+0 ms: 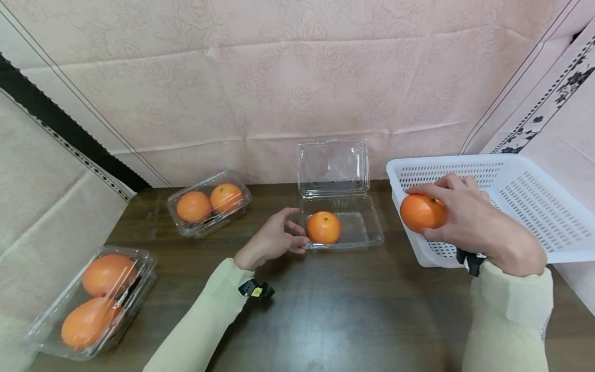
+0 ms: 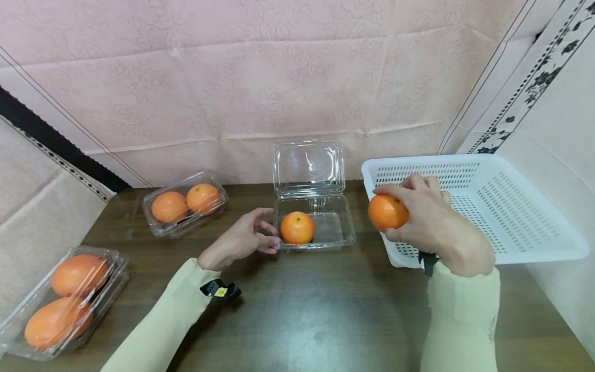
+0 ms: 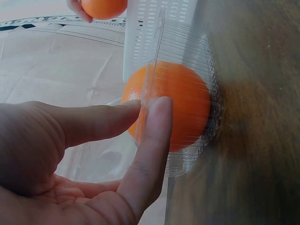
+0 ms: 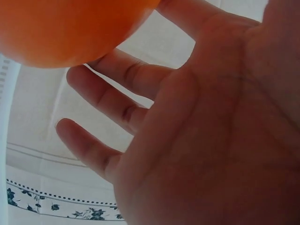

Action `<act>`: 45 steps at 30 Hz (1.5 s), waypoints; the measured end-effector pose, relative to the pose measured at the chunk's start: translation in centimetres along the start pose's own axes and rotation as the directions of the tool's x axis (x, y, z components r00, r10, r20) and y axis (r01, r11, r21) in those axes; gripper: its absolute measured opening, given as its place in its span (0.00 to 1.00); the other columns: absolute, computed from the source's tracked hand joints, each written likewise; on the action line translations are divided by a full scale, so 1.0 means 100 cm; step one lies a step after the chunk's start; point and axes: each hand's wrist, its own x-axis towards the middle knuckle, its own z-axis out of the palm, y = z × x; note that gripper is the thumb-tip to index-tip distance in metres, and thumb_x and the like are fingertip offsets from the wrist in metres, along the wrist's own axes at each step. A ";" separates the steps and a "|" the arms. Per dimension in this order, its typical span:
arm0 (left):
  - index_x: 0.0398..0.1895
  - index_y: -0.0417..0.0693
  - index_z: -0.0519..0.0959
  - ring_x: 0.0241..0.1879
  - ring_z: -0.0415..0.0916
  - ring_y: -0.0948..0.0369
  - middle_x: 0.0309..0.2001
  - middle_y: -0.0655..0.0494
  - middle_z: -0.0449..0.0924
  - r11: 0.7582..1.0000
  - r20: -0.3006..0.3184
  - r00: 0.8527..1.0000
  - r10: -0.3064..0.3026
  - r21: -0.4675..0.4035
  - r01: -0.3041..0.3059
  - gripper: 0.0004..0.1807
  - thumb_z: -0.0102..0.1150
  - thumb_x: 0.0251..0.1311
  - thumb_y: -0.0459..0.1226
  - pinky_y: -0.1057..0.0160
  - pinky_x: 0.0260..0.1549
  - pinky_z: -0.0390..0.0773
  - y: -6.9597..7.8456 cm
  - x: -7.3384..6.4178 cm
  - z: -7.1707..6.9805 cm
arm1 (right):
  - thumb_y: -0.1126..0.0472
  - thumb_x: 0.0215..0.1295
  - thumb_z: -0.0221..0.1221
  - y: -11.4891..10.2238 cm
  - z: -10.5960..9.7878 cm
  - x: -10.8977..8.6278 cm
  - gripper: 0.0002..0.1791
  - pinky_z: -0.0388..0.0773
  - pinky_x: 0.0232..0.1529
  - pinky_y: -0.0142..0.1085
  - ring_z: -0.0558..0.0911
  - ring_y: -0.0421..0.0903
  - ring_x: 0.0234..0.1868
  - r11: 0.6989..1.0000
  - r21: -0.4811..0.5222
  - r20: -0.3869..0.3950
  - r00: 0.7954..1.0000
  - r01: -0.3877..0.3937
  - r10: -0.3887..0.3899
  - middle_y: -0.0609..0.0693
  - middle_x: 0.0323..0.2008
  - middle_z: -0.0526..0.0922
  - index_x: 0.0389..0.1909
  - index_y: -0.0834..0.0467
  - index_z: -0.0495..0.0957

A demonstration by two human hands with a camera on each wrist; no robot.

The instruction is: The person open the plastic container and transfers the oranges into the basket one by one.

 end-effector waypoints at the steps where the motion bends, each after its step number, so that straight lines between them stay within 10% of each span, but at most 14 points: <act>1: 0.79 0.49 0.55 0.34 0.87 0.57 0.53 0.40 0.77 1.000 0.001 1.000 0.000 0.002 0.000 0.46 0.67 0.61 0.25 0.49 0.47 0.88 0.000 0.000 0.000 | 0.58 0.48 0.74 -0.001 0.000 0.000 0.38 0.66 0.40 0.50 0.62 0.63 0.54 1.000 0.000 0.004 1.000 0.006 -0.006 0.63 0.54 0.72 0.65 0.48 0.76; 45: 0.79 0.49 0.55 0.34 0.87 0.56 0.53 0.40 0.77 1.000 0.002 1.000 -0.008 -0.015 0.008 0.46 0.67 0.61 0.25 0.49 0.47 0.88 0.002 -0.002 0.002 | 0.54 0.56 0.72 -0.003 0.007 0.022 0.39 0.61 0.44 0.51 0.62 0.62 0.56 0.997 0.059 0.007 0.999 -0.052 0.052 0.62 0.59 0.68 0.71 0.45 0.72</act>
